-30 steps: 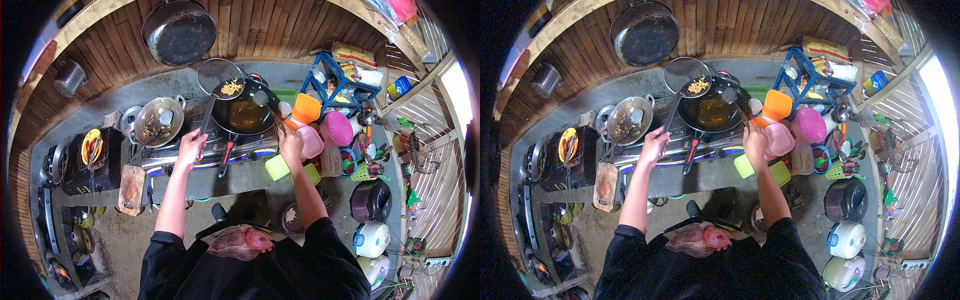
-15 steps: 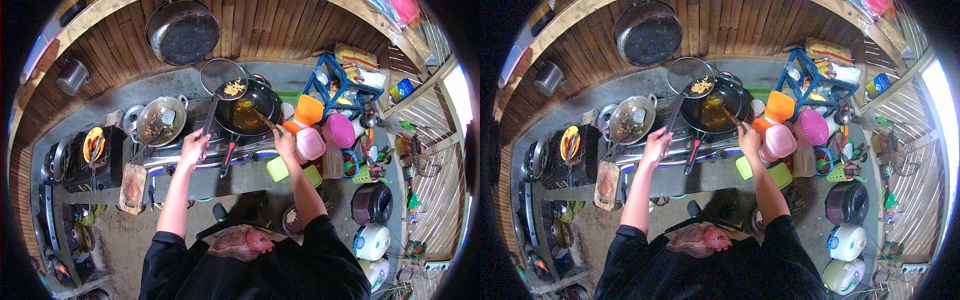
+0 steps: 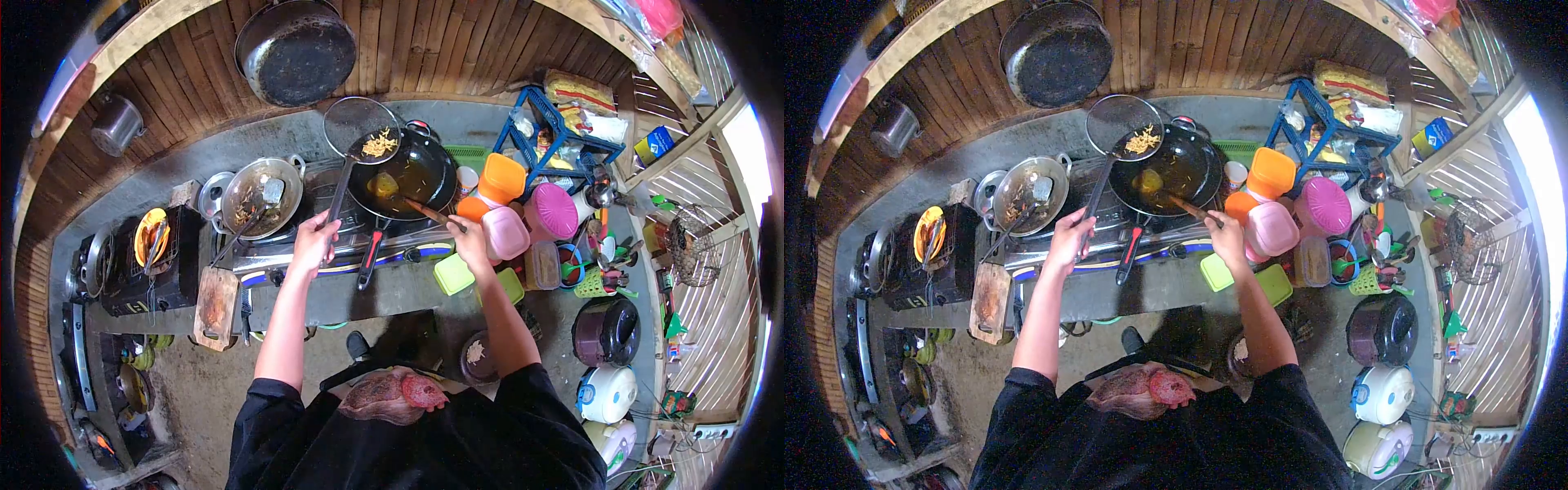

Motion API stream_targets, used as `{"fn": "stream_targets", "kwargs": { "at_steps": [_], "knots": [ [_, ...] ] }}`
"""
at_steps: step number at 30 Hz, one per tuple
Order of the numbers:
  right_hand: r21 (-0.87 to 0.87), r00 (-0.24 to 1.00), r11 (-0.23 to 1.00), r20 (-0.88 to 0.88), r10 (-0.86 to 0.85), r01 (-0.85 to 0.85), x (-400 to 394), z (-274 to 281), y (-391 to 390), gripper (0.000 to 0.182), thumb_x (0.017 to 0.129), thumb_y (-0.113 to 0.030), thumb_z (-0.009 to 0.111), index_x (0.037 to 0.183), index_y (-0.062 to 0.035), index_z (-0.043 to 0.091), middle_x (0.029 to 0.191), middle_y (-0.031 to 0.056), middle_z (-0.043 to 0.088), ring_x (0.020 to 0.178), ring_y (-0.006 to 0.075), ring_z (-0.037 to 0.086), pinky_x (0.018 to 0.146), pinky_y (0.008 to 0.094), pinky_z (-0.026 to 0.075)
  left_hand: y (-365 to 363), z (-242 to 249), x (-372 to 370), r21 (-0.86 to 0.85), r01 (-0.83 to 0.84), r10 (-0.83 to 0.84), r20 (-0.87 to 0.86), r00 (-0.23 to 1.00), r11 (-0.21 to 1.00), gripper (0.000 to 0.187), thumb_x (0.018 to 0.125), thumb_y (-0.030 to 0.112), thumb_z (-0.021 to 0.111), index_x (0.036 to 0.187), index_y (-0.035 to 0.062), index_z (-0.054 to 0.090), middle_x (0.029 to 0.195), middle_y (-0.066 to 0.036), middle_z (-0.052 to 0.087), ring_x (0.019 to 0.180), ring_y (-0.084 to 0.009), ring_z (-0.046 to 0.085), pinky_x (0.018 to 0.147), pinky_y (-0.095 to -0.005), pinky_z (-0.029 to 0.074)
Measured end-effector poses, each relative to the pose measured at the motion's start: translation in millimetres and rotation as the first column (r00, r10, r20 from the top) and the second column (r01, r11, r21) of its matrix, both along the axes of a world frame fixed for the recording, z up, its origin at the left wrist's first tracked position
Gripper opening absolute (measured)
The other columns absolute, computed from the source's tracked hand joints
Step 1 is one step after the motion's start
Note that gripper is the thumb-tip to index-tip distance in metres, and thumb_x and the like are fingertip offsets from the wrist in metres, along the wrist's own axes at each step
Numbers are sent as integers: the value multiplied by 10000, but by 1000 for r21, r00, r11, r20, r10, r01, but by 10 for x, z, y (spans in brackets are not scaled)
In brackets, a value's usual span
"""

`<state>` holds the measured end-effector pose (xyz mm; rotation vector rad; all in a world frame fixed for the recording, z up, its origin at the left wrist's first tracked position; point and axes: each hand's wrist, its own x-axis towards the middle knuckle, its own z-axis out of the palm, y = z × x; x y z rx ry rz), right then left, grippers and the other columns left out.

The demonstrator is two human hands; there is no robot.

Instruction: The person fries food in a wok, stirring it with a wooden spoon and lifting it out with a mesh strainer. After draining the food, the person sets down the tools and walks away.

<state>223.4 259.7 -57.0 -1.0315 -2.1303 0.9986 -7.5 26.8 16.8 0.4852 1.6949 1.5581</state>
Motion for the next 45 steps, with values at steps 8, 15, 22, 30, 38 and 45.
{"fn": "stream_targets", "kwargs": {
  "at_steps": [8,15,22,30,38,45],
  "knots": [
    [-129,999,991,42,-17,22,211,359,-114,295,809,-221,620,1007,-3,645,927,200,651,865,287,643,788,323,471,25,-17,12,1,16,-16,-4,1000,1000,377,864,138,567,1224,41,513,618,4,483,366,-67,418,325,-216,318],
    [-4,999,999,37,-33,33,376,624,90,266,819,-193,602,1006,-9,648,842,190,661,787,232,650,713,313,474,32,-70,18,-25,-1,0,-33,999,1000,336,863,132,565,1191,63,545,616,4,485,366,-71,427,325,-220,326],
    [207,982,968,89,-165,144,210,1329,-277,274,798,-155,623,1042,-29,633,852,158,638,767,277,611,693,340,462,4,-107,15,-27,34,-35,-21,999,999,369,858,142,575,1210,43,522,629,5,489,381,-70,413,338,-219,306],
    [745,990,660,142,-19,-94,69,989,-346,319,784,-109,620,1099,-61,610,757,119,508,762,290,505,660,386,437,38,-118,94,-46,32,-33,-25,999,998,305,856,139,571,1147,47,569,621,13,486,372,-63,409,332,-209,293],
    [699,995,712,15,-96,58,87,664,-145,314,811,-148,598,1112,-59,602,801,134,545,785,304,525,687,402,437,54,-102,59,-35,17,-18,-10,1000,999,372,856,149,577,1209,45,523,628,9,481,380,-68,407,333,-210,299],
    [547,957,822,121,-263,157,109,505,-91,305,831,-160,570,1115,-50,593,900,172,622,867,320,574,765,402,448,60,-15,13,-17,16,-16,-16,1000,1000,354,857,133,566,1201,54,537,617,4,487,365,-72,426,322,-218,322]
  ]
}}
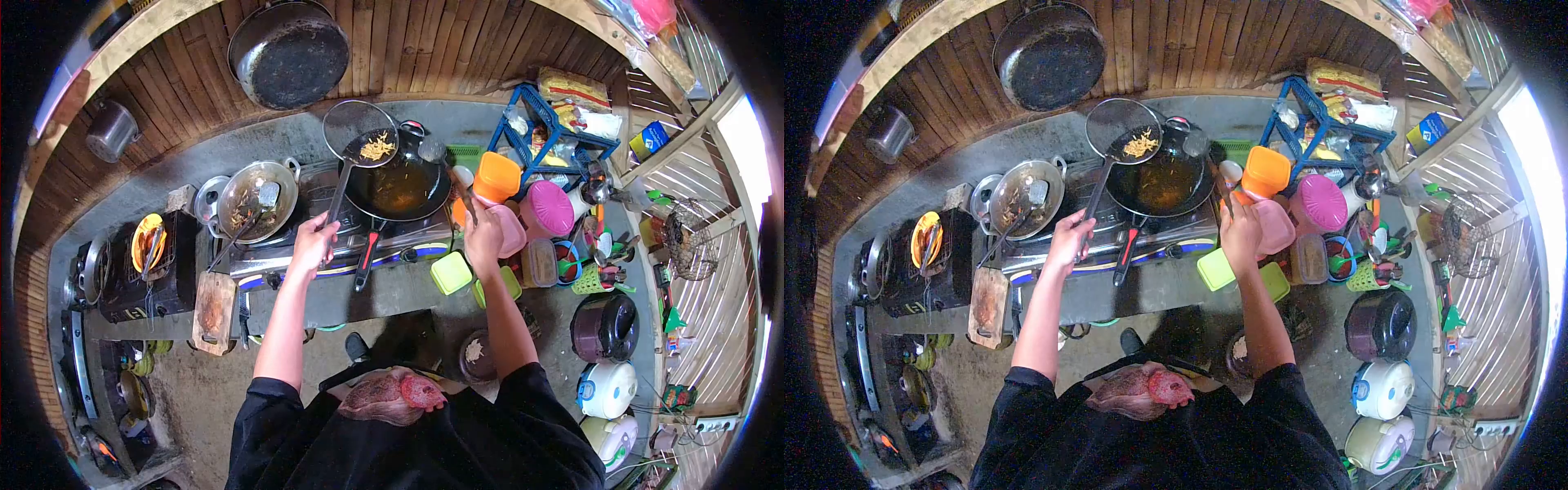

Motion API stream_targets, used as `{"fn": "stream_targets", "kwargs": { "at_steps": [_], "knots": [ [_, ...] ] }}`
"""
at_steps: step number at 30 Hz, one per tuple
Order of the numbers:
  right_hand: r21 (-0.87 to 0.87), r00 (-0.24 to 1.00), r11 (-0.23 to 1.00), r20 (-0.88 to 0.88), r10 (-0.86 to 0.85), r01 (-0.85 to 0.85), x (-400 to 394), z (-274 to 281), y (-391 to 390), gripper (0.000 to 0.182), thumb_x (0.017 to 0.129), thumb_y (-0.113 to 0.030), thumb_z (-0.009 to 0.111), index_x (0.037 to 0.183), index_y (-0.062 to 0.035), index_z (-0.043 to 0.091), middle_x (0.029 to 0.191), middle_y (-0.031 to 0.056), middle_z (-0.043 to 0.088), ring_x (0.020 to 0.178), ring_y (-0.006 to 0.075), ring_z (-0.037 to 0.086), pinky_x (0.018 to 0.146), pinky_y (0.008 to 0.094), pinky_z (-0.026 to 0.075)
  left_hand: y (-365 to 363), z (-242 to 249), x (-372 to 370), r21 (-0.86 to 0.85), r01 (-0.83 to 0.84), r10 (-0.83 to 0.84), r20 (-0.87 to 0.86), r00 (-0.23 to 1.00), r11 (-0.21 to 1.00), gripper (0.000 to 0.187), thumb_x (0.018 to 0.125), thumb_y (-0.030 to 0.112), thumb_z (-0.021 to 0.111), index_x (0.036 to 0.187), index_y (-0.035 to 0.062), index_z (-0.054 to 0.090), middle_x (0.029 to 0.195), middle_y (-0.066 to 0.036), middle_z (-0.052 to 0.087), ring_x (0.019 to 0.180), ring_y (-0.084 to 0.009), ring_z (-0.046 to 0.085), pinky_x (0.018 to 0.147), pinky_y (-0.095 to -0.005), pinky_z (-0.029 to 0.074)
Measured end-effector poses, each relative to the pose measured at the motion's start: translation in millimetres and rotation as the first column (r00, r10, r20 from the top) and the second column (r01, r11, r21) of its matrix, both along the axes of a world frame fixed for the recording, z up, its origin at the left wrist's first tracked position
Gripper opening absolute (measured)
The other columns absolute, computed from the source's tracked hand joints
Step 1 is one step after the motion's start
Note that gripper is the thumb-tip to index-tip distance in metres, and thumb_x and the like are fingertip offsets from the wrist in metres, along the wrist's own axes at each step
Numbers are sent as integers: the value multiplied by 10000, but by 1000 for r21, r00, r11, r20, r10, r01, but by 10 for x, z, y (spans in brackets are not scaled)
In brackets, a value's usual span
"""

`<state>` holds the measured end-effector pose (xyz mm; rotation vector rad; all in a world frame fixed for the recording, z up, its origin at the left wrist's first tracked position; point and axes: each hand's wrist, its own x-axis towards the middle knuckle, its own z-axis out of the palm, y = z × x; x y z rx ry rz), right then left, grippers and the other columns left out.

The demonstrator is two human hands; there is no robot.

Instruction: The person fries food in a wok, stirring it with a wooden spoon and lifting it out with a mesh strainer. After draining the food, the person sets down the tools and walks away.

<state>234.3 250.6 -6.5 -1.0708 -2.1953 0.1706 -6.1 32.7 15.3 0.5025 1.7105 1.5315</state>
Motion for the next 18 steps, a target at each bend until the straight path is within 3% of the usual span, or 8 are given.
{"fn": "stream_targets", "kwargs": {
  "at_steps": [10,12,18],
  "knots": [
    [-3,995,1000,95,11,-11,-95,-247,-25,295,826,-203,581,1064,-31,608,807,179,636,764,339,613,694,434,472,40,23,-52,38,-6,5,8,1000,999,322,856,116,564,1168,41,546,615,1,484,356,-75,418,314,-224,312],
    [-66,989,998,147,3,7,-147,-275,-49,318,824,-225,577,1068,-23,604,828,184,634,784,337,612,695,431,487,51,31,-49,37,-16,16,8,1000,999,325,856,117,564,1171,37,543,615,1,484,353,-77,416,314,-225,311],
    [-100,994,995,110,25,-14,-318,-285,-65,310,830,-248,574,1069,-54,613,781,206,641,726,371,624,671,460,496,68,87,-55,45,-4,3,21,1000,999,350,855,120,566,1191,30,529,616,-1,487,352,-82,418,311,-231,305]
  ]
}}
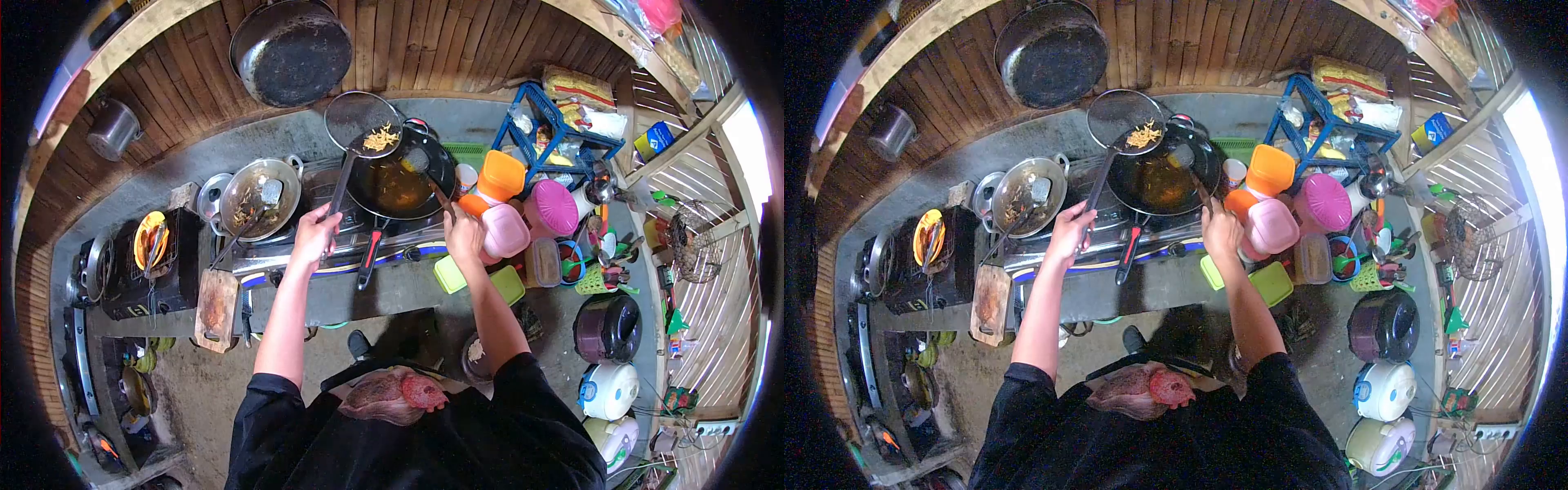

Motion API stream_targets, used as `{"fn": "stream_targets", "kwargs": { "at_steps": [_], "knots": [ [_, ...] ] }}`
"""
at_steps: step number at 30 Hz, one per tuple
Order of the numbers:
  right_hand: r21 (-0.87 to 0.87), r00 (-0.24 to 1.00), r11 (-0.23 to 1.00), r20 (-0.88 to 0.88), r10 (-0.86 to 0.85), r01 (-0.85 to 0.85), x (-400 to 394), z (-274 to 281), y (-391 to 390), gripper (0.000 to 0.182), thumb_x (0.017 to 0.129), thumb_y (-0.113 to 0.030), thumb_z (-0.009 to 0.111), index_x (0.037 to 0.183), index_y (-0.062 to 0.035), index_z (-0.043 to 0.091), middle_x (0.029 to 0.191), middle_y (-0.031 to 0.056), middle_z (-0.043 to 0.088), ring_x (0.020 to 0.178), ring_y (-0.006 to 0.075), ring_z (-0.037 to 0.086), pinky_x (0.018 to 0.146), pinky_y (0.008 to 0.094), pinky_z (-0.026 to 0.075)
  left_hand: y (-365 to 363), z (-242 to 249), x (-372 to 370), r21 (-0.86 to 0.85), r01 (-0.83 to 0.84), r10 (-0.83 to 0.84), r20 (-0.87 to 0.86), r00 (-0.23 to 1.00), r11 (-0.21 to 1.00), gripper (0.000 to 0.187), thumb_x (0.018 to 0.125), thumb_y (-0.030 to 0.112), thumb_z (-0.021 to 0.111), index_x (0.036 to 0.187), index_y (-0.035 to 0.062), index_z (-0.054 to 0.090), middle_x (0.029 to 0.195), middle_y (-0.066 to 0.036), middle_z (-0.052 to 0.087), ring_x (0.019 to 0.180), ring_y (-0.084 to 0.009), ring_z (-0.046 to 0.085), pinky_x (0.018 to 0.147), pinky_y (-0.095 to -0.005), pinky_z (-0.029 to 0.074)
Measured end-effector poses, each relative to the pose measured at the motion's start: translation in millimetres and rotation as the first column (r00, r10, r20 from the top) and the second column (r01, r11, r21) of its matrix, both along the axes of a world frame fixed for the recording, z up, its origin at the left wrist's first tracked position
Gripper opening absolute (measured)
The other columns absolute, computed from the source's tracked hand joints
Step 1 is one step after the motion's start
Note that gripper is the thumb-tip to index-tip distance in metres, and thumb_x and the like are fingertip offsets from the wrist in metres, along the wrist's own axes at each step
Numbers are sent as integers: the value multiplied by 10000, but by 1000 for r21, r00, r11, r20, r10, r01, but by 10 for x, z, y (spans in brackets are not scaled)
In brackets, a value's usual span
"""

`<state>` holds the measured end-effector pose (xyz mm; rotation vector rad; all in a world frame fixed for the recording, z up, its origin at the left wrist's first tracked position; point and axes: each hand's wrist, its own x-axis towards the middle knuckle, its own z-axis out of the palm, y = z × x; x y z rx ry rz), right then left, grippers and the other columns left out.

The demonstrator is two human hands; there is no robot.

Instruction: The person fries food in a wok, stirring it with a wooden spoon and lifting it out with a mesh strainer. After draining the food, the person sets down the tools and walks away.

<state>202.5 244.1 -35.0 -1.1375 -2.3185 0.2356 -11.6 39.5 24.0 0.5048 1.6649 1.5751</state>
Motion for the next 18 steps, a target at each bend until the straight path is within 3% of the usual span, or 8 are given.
{"fn": "stream_targets", "kwargs": {
  "at_steps": [6,18],
  "knots": [
    [-173,998,983,-12,-68,65,-156,60,-36,313,843,-277,566,1077,-77,620,782,234,633,749,385,629,681,473,492,17,33,-15,-5,-33,33,34,999,999,373,853,114,568,1214,33,522,619,-5,492,351,-83,421,308,-231,300],
    [-226,982,973,-186,11,-54,-217,-189,49,310,835,-321,583,1063,-120,642,809,233,630,774,399,617,691,466,490,9,-2,-11,-15,-6,6,5,1000,1000,364,861,125,565,1202,13,508,648,-6,500,365,-74,405,318,-221,285]
  ]
}}
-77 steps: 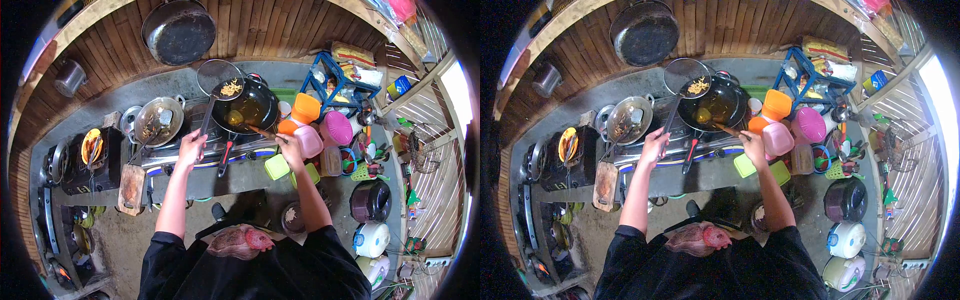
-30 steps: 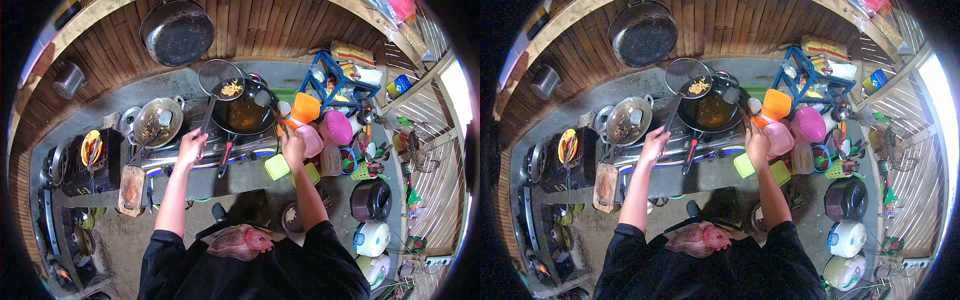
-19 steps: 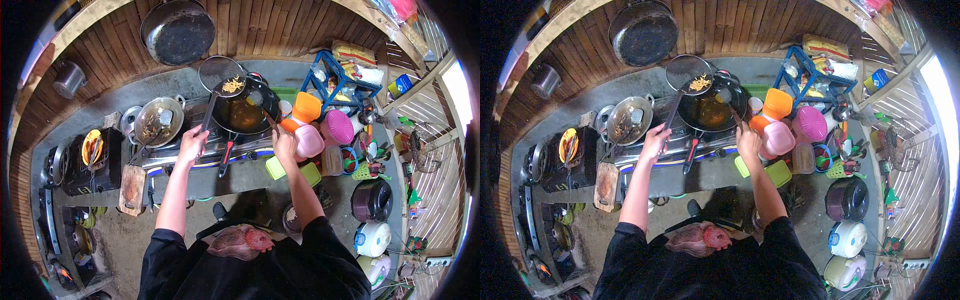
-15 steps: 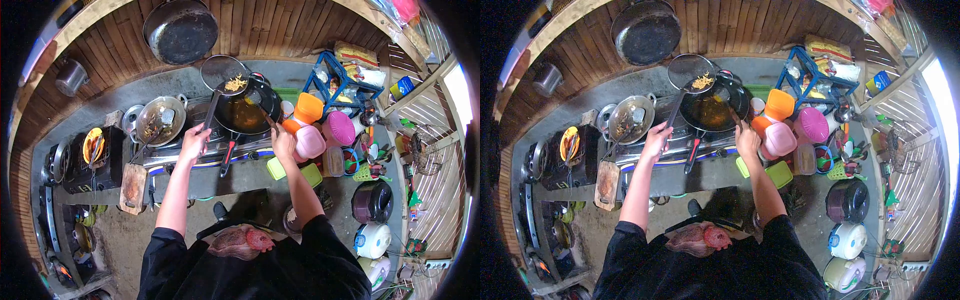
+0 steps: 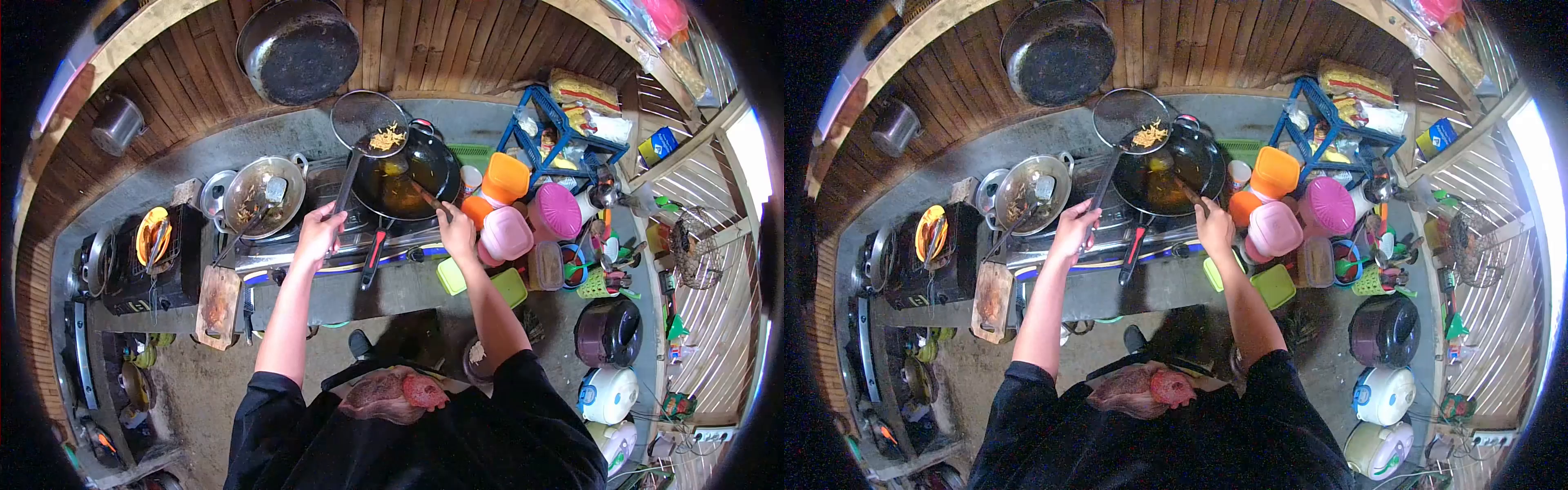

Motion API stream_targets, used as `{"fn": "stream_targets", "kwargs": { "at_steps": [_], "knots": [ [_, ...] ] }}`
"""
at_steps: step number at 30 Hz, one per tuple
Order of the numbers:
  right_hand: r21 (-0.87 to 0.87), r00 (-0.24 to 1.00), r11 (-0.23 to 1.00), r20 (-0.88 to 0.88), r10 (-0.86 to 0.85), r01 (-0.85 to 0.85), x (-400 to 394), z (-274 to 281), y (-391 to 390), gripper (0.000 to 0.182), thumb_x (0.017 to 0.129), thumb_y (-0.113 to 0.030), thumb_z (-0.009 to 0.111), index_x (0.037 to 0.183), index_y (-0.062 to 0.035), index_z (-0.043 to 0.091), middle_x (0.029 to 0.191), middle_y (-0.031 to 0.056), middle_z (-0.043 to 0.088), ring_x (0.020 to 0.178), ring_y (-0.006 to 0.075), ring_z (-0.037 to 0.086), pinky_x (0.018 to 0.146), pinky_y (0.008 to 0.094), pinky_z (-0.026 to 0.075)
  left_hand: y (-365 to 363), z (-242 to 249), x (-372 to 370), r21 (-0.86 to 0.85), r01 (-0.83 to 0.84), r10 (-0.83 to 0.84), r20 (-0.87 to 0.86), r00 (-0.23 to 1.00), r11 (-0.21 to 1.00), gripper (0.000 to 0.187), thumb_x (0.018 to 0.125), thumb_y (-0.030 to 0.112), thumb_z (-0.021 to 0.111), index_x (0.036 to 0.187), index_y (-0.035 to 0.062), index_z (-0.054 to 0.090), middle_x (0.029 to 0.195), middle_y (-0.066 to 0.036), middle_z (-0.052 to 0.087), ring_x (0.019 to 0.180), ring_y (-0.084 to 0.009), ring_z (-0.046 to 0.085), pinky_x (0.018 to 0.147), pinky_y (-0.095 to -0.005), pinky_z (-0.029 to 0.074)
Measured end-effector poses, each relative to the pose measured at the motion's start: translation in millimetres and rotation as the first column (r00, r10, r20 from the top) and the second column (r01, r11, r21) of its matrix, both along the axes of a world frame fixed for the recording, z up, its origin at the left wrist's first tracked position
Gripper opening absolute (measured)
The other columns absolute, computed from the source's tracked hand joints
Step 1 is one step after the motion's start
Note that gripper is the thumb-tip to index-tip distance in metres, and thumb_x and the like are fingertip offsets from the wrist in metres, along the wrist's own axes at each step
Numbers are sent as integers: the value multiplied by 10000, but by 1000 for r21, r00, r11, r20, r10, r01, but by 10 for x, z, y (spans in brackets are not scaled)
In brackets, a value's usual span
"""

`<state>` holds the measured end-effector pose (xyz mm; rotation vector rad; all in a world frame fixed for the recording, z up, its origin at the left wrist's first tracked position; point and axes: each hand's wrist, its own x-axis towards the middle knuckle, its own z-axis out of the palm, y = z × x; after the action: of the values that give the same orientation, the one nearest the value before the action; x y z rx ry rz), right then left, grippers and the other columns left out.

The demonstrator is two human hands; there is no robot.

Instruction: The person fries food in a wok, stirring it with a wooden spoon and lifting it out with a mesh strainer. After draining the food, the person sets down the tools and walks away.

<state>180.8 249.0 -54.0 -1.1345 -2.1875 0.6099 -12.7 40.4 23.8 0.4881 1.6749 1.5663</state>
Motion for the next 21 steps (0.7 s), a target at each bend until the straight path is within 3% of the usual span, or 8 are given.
{"fn": "stream_targets", "kwargs": {
  "at_steps": [7,11,14,21],
  "knots": [
    [-16,998,998,-23,64,-64,134,6,-156,316,838,-311,574,1070,-108,638,862,244,625,811,388,616,713,444,491,-8,-26,-8,14,2,-3,21,1000,1000,382,858,116,562,1222,20,499,634,-5,494,357,-74,407,313,-224,296],
    [-120,997,990,-26,75,-78,253,110,-318,316,836,-281,575,1061,-68,633,912,228,628,849,384,612,755,423,487,-14,-42,0,26,-7,5,46,999,1000,375,854,116,566,1215,32,511,624,-1,488,346,-75,411,304,-225,303],
    [-82,984,986,-123,132,-143,339,37,-334,314,835,-273,580,1051,-52,636,942,228,627,886,376,610,780,410,482,-16,-10,28,25,1,-1,34,999,1000,365,853,122,568,1204,34,521,622,2,483,346,-75,410,306,-224,304],
    [-236,965,956,-234,119,-176,429,-8,-316,320,830,-261,595,1037,-20,639,987,228,625,947,330,615,822,350,467,-9,-70,37,34,2,-3,36,999,999,359,853,124,568,1199,36,528,622,0,486,349,-73,412,310,-222,310]
  ]
}}
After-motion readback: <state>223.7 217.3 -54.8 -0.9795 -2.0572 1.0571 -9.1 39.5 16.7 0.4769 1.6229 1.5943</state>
